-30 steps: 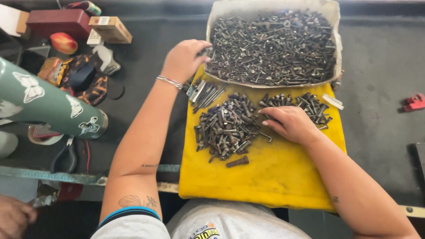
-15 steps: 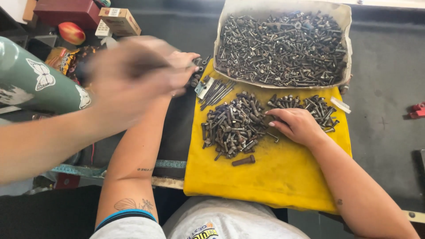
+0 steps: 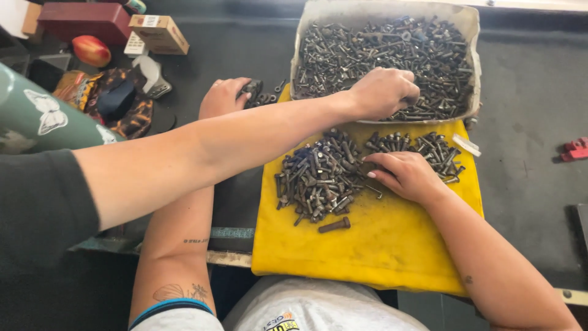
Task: Sorting through a large container of various screws, bolts, and small metal parts on a workbench.
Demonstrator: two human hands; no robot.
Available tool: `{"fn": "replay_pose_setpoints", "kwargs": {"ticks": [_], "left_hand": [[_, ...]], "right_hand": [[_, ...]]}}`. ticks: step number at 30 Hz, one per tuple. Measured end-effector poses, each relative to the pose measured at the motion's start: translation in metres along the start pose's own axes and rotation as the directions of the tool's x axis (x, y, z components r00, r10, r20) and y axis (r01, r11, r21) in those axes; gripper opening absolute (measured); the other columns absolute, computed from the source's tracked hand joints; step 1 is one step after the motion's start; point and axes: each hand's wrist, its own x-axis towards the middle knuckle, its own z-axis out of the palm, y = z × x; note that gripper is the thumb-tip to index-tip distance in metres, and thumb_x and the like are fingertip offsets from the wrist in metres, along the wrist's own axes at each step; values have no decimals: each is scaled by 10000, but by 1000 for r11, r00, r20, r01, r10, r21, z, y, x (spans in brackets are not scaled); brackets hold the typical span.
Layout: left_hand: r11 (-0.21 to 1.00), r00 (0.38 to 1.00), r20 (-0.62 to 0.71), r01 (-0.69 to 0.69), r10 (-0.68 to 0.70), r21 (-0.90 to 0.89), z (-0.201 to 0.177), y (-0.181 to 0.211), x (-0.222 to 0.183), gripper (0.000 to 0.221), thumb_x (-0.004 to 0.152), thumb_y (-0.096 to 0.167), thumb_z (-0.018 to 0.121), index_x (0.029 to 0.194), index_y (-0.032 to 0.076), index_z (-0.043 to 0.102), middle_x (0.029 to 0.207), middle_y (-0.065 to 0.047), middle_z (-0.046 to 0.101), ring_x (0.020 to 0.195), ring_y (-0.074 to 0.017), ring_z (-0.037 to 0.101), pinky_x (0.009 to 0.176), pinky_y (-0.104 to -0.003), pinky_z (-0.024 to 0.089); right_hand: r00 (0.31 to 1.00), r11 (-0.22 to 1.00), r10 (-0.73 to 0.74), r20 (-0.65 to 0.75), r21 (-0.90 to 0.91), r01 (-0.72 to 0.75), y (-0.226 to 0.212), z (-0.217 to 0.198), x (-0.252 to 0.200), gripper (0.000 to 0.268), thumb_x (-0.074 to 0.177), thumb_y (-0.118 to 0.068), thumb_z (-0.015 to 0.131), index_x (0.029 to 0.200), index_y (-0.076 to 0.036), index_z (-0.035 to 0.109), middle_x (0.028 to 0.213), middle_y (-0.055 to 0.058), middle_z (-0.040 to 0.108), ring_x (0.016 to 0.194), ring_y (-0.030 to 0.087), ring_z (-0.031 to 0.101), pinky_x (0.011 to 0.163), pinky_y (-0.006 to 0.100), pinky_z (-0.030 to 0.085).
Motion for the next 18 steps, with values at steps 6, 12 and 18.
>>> {"fn": "replay_pose_setpoints", "kwargs": {"ticks": [6,12,18], "left_hand": [[991,990,51,-129,131,-42,25,-9,32,151,793,97,634,842,156,764,850,-53,619,787,-355,667,628,-570,508],[988,972,187,-150,142,28,17,-7,40,141,868,96,604,897,120,739,963,-67,658,894,-320,644,746,-537,512],[880,972,216,179,-90,-440,-17,-7,48,79,905,175,703,921,150,775,989,-26,748,884,-161,700,818,-307,593]], "right_hand": [[968,991,105,229,-107,-82,4,-7,1,332,1008,-330,615,1259,-117,653,954,96,768,823,323,734,749,447,560],[966,992,105,238,-100,-83,7,-5,-1,340,1014,-343,600,1262,-118,657,989,98,775,858,322,743,753,458,564],[965,991,103,241,-103,-80,7,-6,-1,343,1023,-351,588,1265,-117,649,974,99,769,839,321,738,756,458,564]]}}
